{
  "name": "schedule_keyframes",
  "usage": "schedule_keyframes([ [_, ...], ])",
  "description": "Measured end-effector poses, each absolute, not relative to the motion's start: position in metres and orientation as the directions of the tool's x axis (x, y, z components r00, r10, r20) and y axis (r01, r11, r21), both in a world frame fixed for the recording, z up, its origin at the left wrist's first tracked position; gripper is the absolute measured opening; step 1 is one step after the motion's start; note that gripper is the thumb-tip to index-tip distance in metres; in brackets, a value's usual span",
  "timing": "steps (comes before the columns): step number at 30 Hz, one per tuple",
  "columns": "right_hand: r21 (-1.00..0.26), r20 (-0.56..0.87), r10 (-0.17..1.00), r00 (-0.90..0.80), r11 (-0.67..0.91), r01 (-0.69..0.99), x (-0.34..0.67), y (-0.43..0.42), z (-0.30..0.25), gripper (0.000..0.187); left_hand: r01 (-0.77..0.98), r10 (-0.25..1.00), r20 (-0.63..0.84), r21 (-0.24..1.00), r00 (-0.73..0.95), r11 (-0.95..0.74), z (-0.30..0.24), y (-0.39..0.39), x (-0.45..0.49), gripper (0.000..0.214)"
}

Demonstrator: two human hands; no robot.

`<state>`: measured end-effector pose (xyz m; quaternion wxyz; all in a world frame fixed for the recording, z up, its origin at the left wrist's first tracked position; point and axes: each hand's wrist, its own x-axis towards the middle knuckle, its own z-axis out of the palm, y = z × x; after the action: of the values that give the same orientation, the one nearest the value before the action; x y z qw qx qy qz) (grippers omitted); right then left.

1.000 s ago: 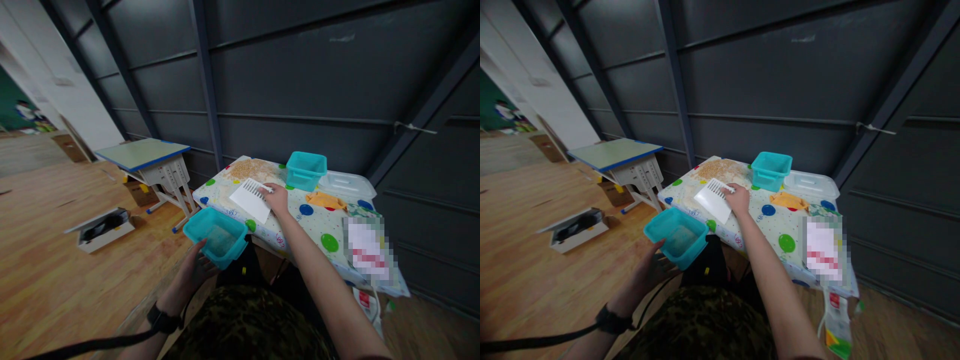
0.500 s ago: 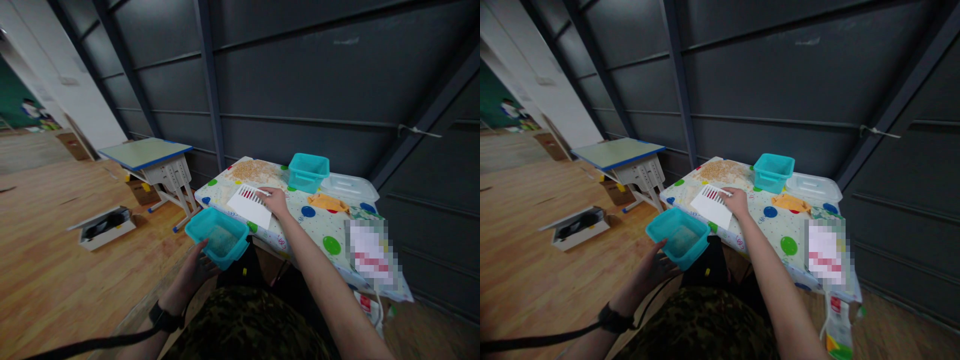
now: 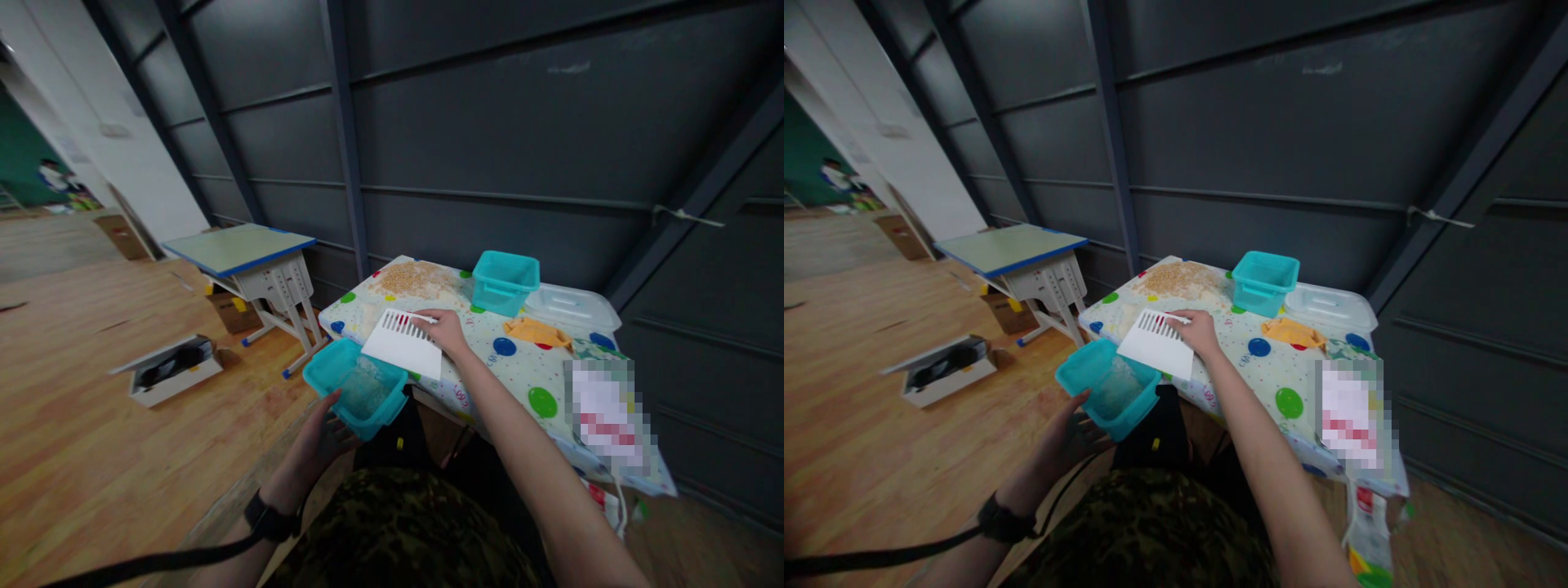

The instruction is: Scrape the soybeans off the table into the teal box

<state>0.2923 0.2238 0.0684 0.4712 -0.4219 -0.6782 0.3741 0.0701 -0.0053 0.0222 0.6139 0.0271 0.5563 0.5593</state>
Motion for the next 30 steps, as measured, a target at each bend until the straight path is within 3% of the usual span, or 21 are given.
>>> schedule_keyframes([
  [4, -0.915, 0.330, 0.942, -0.052, 0.333, 0.227, 0.296, 0.230, 0.067, 0.030, -0.653, 0.728, -0.641, 0.663, -0.243, 0.366, 0.024, -0.007, 0.072, 0.041],
  [10, -0.870, 0.346, 0.926, 0.150, 0.257, 0.421, 0.301, 0.242, 0.063, 0.032, -0.641, 0.723, -0.644, 0.671, -0.252, 0.374, 0.026, -0.006, 0.068, 0.039],
  [16, -0.827, 0.376, 0.926, 0.039, 0.316, 0.466, 0.293, 0.244, 0.056, 0.028, -0.624, 0.723, -0.642, 0.681, -0.257, 0.383, 0.029, -0.004, 0.063, 0.038],
  [26, -0.885, 0.335, 0.927, -0.166, 0.370, 0.283, 0.285, 0.234, 0.056, 0.027, -0.614, 0.721, -0.643, 0.686, -0.260, 0.390, 0.027, -0.004, 0.060, 0.034],
  [30, -0.917, 0.312, 0.942, -0.121, 0.332, 0.221, 0.283, 0.236, 0.054, 0.033, -0.614, 0.719, -0.643, 0.687, -0.264, 0.389, 0.028, -0.004, 0.060, 0.034],
])
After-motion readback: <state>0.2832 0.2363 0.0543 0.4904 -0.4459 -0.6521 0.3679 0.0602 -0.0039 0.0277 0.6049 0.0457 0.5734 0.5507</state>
